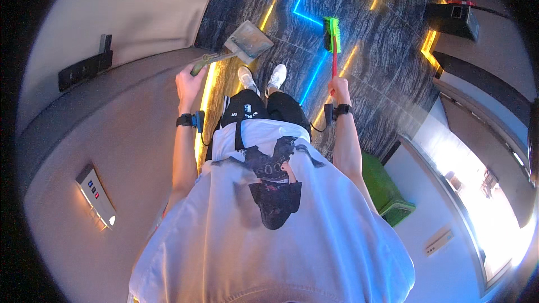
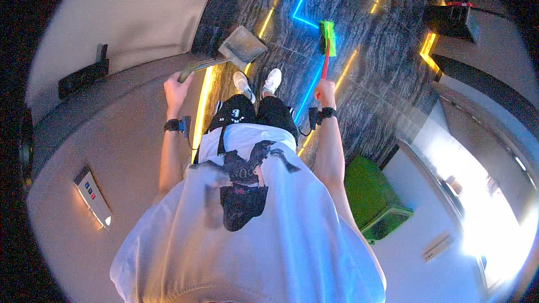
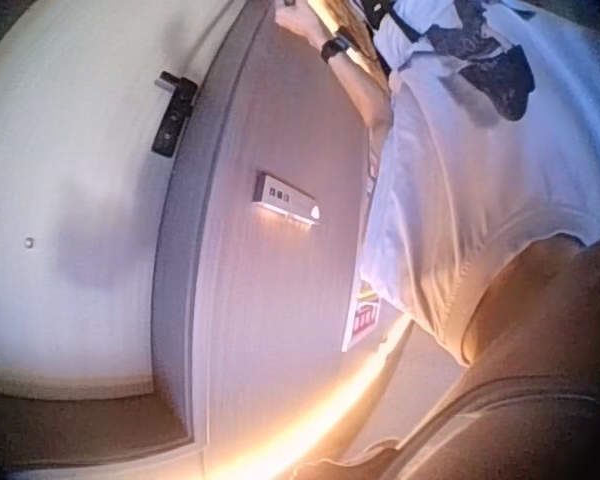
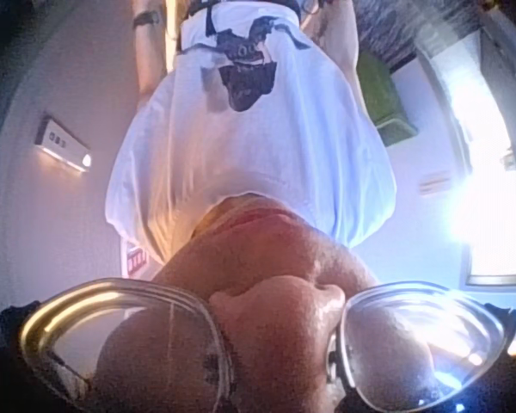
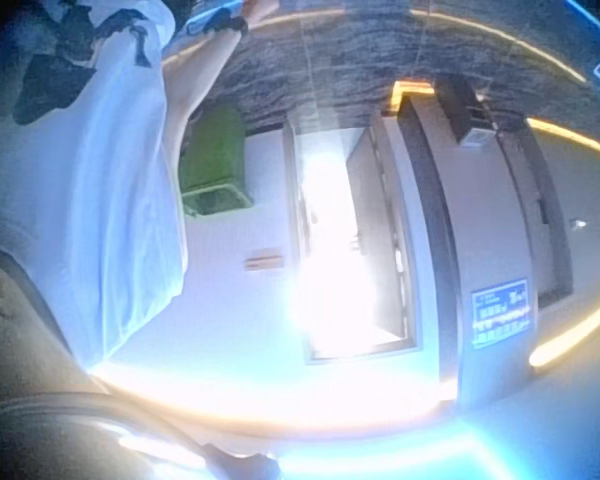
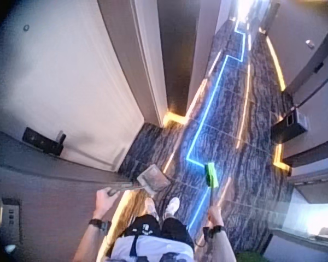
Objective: The person sweeps the floor using a broom and a dustpan in a hallway, collecting debris and moving the tools along the path.
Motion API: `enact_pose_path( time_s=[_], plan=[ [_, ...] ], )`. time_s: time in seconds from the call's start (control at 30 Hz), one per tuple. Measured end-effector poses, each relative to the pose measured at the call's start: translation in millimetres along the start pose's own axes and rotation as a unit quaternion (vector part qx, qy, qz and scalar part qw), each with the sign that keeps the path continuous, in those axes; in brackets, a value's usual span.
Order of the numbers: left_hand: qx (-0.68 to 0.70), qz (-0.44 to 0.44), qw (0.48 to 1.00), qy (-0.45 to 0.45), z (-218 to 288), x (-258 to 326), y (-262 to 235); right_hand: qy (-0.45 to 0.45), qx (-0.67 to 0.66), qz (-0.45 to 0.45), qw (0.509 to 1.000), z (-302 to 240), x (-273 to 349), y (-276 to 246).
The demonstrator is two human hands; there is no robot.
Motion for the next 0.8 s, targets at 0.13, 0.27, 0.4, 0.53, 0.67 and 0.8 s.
enact_pose_path(
  time_s=[0.13, 0.27, 0.4, 0.53, 0.67, 0.8],
  plan=[
    [-0.025, -0.046, 0.997, -0.060, -25, 17, 2, -0.197, -0.047, 0.057, 0.978, -59, 8, -14],
    [-0.028, -0.042, 0.997, -0.061, -52, 28, 10, -0.250, -0.267, 0.067, 0.928, -118, 5, -48],
    [-0.011, -0.035, 0.999, -0.022, -62, 34, 20, 0.040, -0.532, -0.203, 0.821, -160, -27, -29],
    [-0.003, -0.048, 0.998, -0.038, -86, 40, 28, 0.313, -0.716, -0.324, 0.533, -169, -21, -12],
    [0.003, -0.059, 0.997, -0.041, -116, 49, 36, 0.357, -0.742, -0.329, 0.462, -164, -32, -23],
    [0.016, -0.043, 0.998, -0.047, -139, 58, 51, 0.382, -0.700, -0.291, 0.529, -152, -85, -30]
  ],
)
Point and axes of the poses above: each hand's wrist, its own x-axis away from the middle knuckle, its own y-axis out of the palm, z = x × y, the point moved 7 cm from there along -x, towards the middle knuckle, and after that the axes turned 10 degrees about y, right-handed, at the moved point
